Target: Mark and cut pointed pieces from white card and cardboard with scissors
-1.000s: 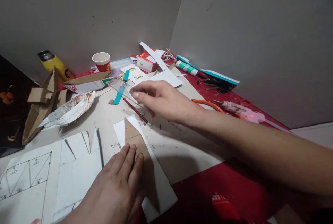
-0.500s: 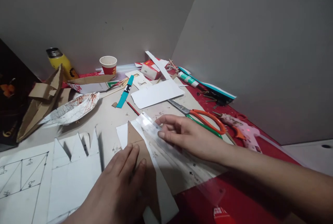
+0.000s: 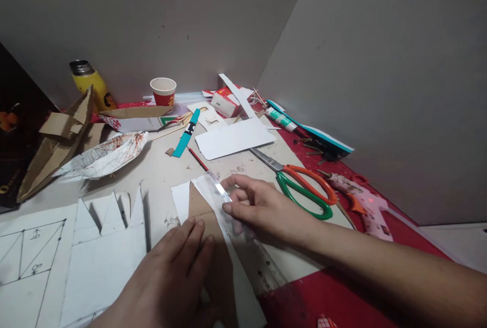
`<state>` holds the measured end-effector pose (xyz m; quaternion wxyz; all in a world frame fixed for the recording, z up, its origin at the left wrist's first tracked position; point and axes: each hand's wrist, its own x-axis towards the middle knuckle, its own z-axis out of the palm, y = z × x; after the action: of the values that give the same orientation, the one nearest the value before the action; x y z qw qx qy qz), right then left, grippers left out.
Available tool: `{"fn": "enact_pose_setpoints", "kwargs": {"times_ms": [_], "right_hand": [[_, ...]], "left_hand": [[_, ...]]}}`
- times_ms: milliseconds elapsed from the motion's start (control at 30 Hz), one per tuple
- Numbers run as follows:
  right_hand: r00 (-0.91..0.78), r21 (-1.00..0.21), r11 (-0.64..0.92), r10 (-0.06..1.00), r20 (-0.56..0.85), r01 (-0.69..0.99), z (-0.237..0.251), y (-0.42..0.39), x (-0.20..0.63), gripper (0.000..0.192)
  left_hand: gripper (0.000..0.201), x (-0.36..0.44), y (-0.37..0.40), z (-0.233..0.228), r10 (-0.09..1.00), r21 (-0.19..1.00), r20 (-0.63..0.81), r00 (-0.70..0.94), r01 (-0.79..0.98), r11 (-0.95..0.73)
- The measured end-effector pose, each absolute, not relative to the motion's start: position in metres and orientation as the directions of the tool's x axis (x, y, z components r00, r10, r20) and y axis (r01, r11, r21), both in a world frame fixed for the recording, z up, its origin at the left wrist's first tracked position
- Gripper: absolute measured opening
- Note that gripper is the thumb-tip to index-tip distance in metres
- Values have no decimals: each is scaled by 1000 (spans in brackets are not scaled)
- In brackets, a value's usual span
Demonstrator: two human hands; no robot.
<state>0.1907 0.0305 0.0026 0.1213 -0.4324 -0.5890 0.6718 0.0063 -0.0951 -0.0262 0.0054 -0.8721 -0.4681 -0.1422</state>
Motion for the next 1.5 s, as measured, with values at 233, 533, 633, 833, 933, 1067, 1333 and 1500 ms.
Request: {"fn": "enact_pose_setpoints", "kwargs": {"times_ms": [233, 533, 633, 833, 933, 1067, 1333, 1500], "right_hand": [[-601, -903, -272, 677, -426, 333, -1, 33, 190, 43], [-593, -911, -178, 709, -381, 372, -6, 34, 194, 47], [-602, -910, -77, 726, -332, 408, -4, 35, 196, 46], [-599, -837, 150, 764, -240, 526, -3, 42, 200, 48], [-601, -766, 266, 777, -189, 585, -5, 45, 202, 48], [-634, -626, 427, 760, -142, 652, -3, 46, 206, 49], [-811, -292, 791, 580, 78, 538, 20, 55, 184, 42], [-919, -340, 855, 382, -97, 391, 24, 74, 145, 37]], "left_hand": [[69, 3, -101, -43, 832, 176, 271, 484, 825, -537], [68, 3, -104, -46, 858, 206, 239, 454, 840, -502], [70, 4, -105, -50, 865, 212, 246, 437, 846, -488], [68, 5, -106, -53, 870, 211, 242, 429, 852, -479], [67, 5, -106, -51, 873, 213, 236, 428, 853, -476], [68, 5, -107, -49, 866, 192, 245, 435, 854, -483], [65, 5, -105, -43, 855, 159, 223, 468, 848, -505], [71, 7, -104, -37, 869, 189, 102, 483, 849, -494]]}}
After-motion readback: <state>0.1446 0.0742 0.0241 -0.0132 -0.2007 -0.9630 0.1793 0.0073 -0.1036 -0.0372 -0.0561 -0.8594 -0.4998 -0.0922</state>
